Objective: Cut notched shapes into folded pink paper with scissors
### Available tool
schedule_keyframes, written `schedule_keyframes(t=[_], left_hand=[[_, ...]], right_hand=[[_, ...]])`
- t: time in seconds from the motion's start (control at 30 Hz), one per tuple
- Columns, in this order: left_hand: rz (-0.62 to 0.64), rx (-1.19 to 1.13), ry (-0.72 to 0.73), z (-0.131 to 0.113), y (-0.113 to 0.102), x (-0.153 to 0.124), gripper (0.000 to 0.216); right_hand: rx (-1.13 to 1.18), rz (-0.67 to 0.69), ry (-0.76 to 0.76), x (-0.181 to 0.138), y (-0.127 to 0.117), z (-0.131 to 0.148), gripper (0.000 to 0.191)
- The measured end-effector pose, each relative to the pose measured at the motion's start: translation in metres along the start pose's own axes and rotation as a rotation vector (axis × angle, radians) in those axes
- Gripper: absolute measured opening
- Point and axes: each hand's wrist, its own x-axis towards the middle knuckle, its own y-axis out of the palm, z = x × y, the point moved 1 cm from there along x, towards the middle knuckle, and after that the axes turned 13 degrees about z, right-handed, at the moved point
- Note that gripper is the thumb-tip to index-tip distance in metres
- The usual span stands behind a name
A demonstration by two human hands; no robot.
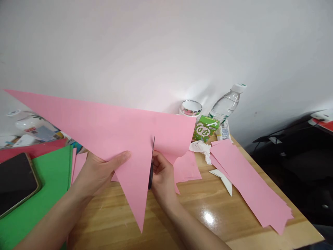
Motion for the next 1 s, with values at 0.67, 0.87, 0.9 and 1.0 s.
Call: schedule_keyframes(t=[0.67, 0.87, 0.9, 1.0], left_hand=[[-0.071, -0.064, -0.03, -0.004, 0.0, 0.002, 0.03], [-0.115, -0.088, -0.033, -0.011, -0.001, 0.004, 0.034], [-0.105, -0.092, -0.045, -0.011, -0.001, 0.004, 0.032], [-0.082, -0.093, -0.083, -0.011, -0.001, 0.002, 0.02]], right_hand=[[0.089, -0.03, 0.048, -0.002, 0.0, -0.001, 0.022], [0.036, -0.022, 0.036, -0.002, 0.002, -0.001, 0.024], [0.025, -0.02, 0.038, -0.002, 0.002, 0.0, 0.026], [-0.016, -0.012, 0.043, -0.002, 0.001, 0.002, 0.028]])
